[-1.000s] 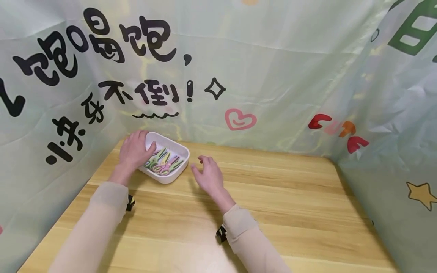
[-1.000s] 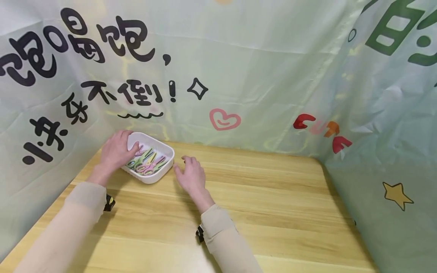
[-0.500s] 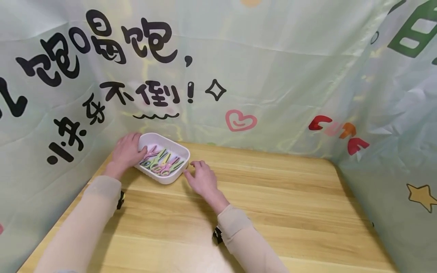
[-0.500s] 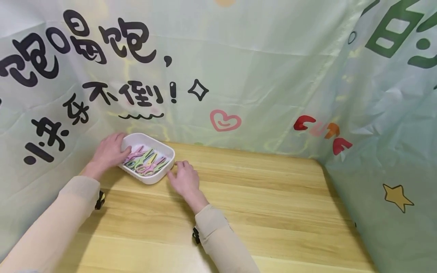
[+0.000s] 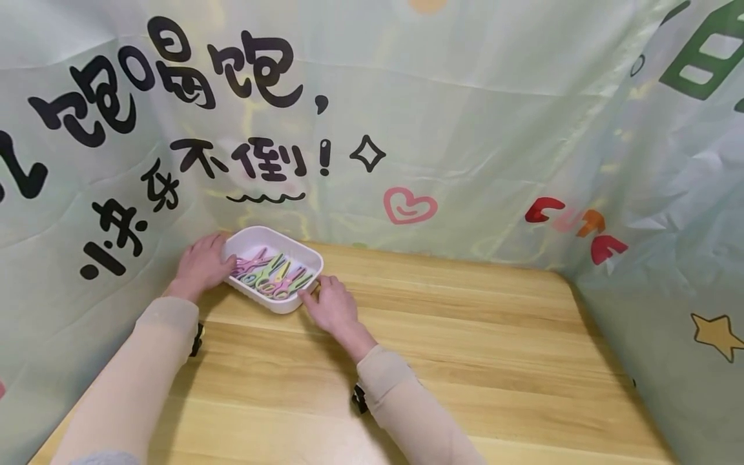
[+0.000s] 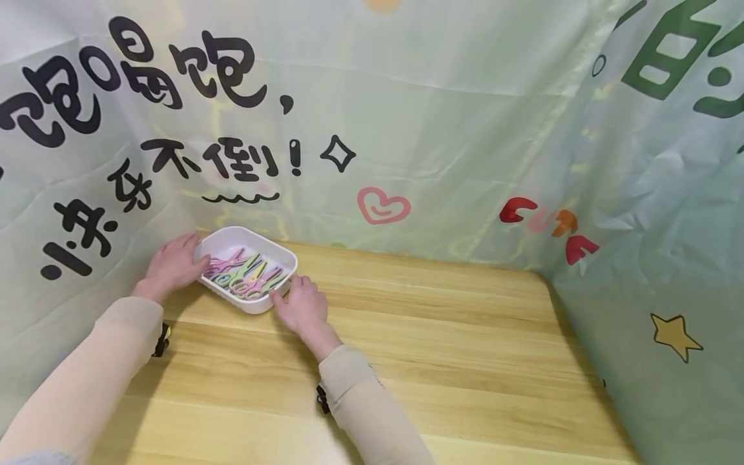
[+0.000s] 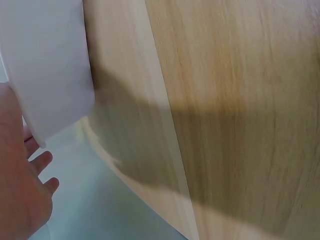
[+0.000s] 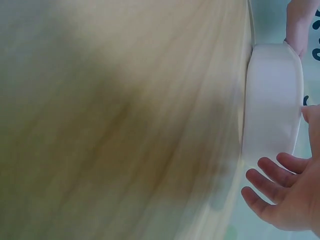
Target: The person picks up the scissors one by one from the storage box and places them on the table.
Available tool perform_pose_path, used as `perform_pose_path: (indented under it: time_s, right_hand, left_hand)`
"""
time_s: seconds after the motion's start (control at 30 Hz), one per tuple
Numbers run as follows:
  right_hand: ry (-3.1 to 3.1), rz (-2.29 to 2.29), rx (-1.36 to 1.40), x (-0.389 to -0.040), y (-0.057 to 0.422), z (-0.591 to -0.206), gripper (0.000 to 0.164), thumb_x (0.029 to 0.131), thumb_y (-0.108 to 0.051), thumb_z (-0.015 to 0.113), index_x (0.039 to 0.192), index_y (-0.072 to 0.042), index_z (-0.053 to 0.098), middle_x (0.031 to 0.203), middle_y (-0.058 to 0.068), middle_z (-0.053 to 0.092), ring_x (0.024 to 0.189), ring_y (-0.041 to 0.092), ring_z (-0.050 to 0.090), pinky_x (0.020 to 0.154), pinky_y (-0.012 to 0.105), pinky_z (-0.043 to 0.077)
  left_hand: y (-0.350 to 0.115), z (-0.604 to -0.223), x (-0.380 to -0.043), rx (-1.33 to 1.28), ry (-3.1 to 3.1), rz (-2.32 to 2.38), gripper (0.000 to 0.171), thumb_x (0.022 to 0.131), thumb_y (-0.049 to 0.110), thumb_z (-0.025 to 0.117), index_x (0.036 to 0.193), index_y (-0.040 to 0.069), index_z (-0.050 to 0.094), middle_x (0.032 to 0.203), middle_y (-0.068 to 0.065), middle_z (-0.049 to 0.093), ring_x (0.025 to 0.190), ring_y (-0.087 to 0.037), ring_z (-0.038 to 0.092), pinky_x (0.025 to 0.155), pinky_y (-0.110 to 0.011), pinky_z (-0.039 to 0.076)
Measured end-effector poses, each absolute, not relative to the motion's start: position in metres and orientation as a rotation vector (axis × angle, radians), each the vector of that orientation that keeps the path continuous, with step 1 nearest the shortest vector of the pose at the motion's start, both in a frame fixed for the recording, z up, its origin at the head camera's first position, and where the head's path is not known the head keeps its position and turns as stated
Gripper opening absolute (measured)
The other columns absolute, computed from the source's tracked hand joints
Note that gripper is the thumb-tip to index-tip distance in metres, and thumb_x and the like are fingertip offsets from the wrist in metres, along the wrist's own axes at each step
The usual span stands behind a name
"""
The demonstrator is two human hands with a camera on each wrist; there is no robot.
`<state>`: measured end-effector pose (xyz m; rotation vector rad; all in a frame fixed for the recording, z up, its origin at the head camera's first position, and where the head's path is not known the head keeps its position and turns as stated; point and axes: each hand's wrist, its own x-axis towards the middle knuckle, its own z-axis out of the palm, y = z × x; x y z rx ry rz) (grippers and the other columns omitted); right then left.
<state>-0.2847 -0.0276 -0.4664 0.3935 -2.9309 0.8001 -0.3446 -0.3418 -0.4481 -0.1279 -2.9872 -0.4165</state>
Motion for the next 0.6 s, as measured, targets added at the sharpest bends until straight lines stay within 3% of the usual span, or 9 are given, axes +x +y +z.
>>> perform_pose_path:
  time_s: [0.27,0.6]
  right_hand:
    - [-2.963,0.837,0.343,-0.2846,-0.0355,-0.4689,0.075,0.1,-0.064,0.053,0.147,-0.006,0.053,0.133,0.01,0.064,0.121,0.028,0.062,0.099,0.046,0.054]
    - [-2.944,0.882,0.323,-0.2836,-0.0374,-0.4679,0.07,0.099,-0.06,0.058,0.142,-0.006,0.056,0.126,0.008,0.065,0.115,0.027,0.063,0.095,0.045,0.054]
  left_hand:
    - [-0.3393,-0.4491,-0.3443,-0.128,-3.033,-0.463,0.07,0.106,0.033,0.047,0.157,-0.011,0.027,0.161,-0.037,0.024,0.148,-0.056,0.02,0.119,-0.073,0.014]
    - [-0.3376,-0.4454,-0.3447,-0.154,-3.064,-0.47,0.068,0.102,0.021,0.047,0.156,-0.014,0.026,0.159,-0.038,0.026,0.146,-0.058,0.021,0.119,-0.073,0.012]
